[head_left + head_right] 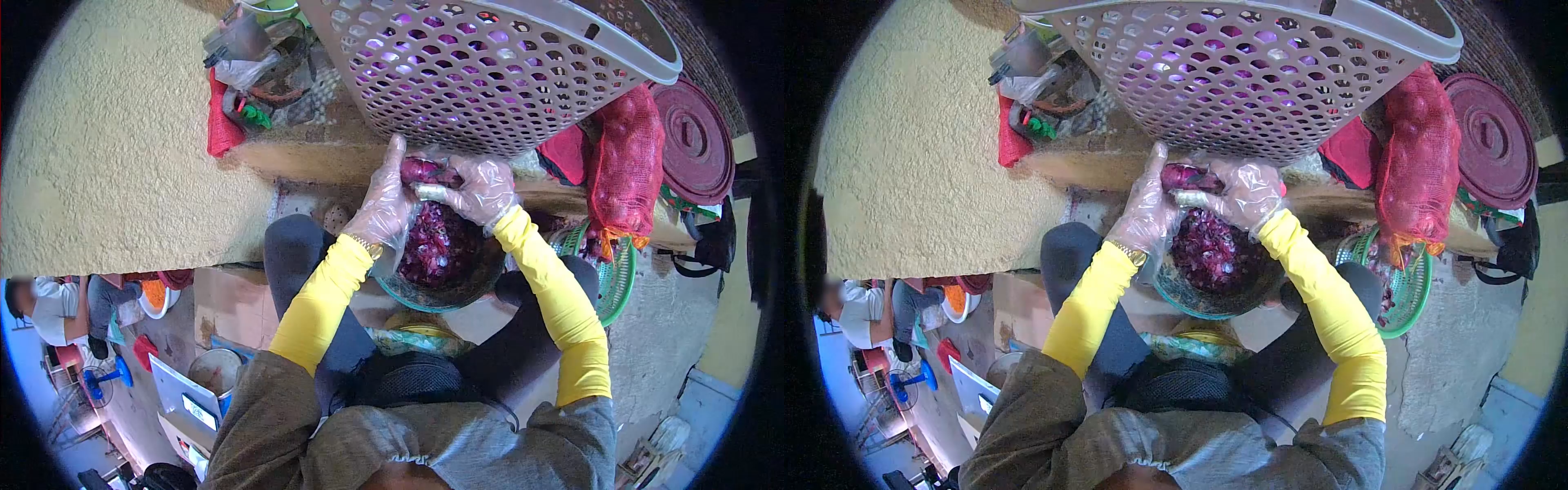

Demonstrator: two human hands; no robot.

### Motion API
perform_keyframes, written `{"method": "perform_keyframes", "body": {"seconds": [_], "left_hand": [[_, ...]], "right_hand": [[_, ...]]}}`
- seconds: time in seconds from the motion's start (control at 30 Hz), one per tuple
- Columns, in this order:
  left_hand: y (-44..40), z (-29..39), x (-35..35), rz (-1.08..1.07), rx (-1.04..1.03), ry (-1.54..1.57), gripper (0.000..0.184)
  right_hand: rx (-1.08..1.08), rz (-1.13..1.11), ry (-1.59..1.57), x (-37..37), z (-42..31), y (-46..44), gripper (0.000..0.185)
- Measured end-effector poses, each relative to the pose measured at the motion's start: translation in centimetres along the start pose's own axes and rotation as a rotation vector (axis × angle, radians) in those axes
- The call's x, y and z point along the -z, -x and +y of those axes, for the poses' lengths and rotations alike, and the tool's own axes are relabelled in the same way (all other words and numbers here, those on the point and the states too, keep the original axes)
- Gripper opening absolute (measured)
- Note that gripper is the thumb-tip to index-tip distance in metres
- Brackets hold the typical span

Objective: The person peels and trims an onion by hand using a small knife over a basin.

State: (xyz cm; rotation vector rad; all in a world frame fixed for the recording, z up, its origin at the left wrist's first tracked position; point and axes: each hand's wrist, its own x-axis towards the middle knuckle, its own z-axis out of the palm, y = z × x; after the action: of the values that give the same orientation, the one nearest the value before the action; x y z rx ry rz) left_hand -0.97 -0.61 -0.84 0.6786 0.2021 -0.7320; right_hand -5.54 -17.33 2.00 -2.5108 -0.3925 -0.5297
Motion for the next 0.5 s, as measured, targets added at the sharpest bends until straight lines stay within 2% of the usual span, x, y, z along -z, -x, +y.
{"method": "perform_keyframes", "body": {"seconds": [0.13, 0.27, 0.33, 0.37, 0.43, 0.5], "left_hand": [[0.3, 0.1, -0.6, 0.018, 0.021, 0.027, 0.065], [0.4, -0.1, -1.1, 0.081, -0.050, -0.013, 0.066], [0.4, -0.2, -1.0, 0.103, -0.057, -0.026, 0.066], [0.3, -0.3, -0.5, 0.086, -0.040, -0.075, 0.066], [0.4, -0.2, 0.0, 0.070, -0.023, -0.125, 0.066], [0.6, -0.1, 0.1, 0.101, 0.035, -0.142, 0.075]], "right_hand": [[0.003, -0.001, 0.002, 0.3, -0.7, -0.2, 0.047], [0.046, -0.098, 0.064, 0.6, -0.2, -0.1, 0.048], [0.014, -0.286, 0.154, 1.0, -0.2, -0.1, 0.054], [0.013, -0.285, 0.153, 1.1, -0.2, -0.2, 0.054], [-0.012, -0.584, 0.252, 1.3, -0.1, -0.6, 0.062], [0.058, -0.516, 0.154, 0.6, 0.1, 0.1, 0.064]]}}
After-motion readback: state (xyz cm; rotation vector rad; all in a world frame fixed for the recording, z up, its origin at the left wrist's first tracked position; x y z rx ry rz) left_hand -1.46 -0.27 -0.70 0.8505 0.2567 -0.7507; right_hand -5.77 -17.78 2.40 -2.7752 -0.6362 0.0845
